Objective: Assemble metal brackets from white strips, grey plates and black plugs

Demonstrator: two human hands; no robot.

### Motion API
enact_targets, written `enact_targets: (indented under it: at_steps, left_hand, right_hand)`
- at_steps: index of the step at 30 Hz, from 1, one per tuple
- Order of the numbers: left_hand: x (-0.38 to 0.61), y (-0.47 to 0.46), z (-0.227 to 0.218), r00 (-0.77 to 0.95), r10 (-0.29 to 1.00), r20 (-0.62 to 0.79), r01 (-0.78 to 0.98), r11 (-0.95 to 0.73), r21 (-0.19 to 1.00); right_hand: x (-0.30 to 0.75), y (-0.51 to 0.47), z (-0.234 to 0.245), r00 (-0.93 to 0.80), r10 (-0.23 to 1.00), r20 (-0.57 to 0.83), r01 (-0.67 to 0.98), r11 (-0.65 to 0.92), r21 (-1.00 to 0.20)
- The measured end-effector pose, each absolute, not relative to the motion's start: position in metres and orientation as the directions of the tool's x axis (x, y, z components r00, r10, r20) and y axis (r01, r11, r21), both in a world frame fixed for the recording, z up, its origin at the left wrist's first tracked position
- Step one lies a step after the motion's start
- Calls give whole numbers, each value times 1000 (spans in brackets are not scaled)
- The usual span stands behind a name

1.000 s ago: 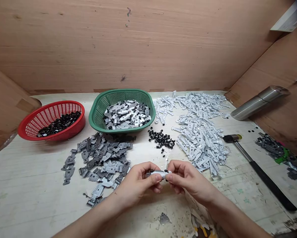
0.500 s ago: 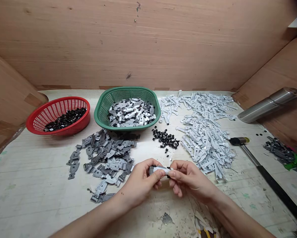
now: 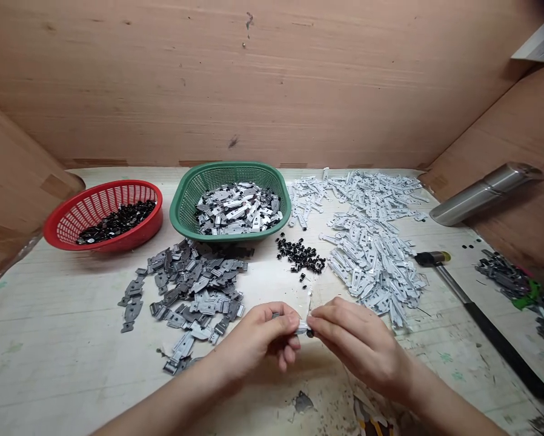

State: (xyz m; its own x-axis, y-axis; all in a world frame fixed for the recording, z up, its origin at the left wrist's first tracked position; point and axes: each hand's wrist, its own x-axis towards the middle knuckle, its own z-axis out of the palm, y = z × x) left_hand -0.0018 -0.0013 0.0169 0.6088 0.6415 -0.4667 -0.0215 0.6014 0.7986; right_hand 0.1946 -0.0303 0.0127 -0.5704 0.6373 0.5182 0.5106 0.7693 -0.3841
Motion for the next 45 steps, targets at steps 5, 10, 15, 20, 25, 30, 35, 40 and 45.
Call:
enact_targets:
  at_steps: [5,10,15,20,25,30,35,40,45]
  left_hand:
    - [-7,-3,27,541,841,-23,279,-154,948]
    - [-21,16,28,428,890,156,498,-376,781]
    - [-37,43,11,318,902,293,904,-381,193]
    - [-43,52,2,369,894,252,929,-366,-60]
    - [-46,52,10,304,870,389,942,-334,11]
    - [-48,51,19,292,862,415,875,-416,247]
    - [-30,34,17,569,738,362,624,-675,394]
    - [-10,20,1,740,671,46,599,-688,410]
    - [-18,25,5,674,739,2,660,-603,449]
  right_hand:
    - [186,-33,14,-395,804,445,511,595,-620]
    - [171,7,49,-362,711,602,526,689,-498]
    - [145,91,87,-311,576,756,724,659,-204]
    - [147,95,73,-432,854,291,861,486,-147]
    - [182,48,29,-496,868,23,856,493,-158]
    - [198,29,-9,-583,808,90,803,589,-89]
    - [197,21,-25,-578,789,206,793,603,-85]
    - [199,6,-13,-332,916,227,743,402,-536]
    - [201,-6,-8,-175,976,127,621,209,-756]
